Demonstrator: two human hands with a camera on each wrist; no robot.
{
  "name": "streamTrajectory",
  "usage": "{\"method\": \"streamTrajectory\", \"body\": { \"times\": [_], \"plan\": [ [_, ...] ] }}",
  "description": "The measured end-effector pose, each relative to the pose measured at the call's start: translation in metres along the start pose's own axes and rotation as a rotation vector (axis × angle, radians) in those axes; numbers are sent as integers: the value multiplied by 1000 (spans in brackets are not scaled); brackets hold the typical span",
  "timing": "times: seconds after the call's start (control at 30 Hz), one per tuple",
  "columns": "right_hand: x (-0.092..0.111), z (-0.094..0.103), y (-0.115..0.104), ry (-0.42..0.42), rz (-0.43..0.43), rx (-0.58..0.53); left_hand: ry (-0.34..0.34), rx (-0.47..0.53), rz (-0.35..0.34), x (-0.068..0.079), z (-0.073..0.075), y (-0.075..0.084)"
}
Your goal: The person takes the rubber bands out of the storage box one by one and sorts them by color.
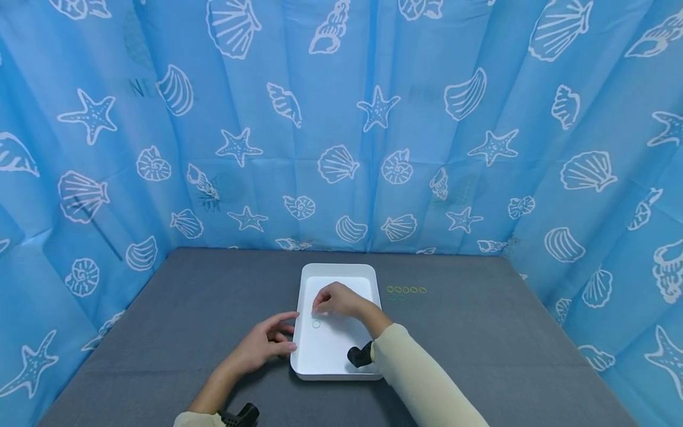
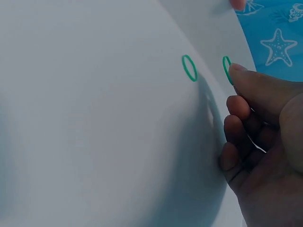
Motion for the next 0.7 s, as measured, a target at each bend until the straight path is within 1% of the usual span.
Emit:
{"method": "streamTrajectory", "body": {
  "times": [0.13,0.27,0.37,0.57,0.7],
  "plan": [
    [1,6,1,1,-10,-10,-1,4,8,1,0,8],
    [3,15,1,22,-19,-5,-5,5,13,3,-1,21],
    [7,23,-1,47,-5,8,-6,3,16,3,-2,26],
    [19,44,-4,93,10,-21,-5,-3,10,2,-3,29],
    [26,57,0,121,15,-50,0,-7,17,2,-3,28]
  ]
}}
Point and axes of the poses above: each hand's wrist, its own x-axis away from the middle knuckle, its own z-axis out of the back of the hand, y = z × x, the point moved 8 cm from there along -x, towards the middle knuckle, and after that the axes turned 9 degrees about -z, right-handed, at the moved point
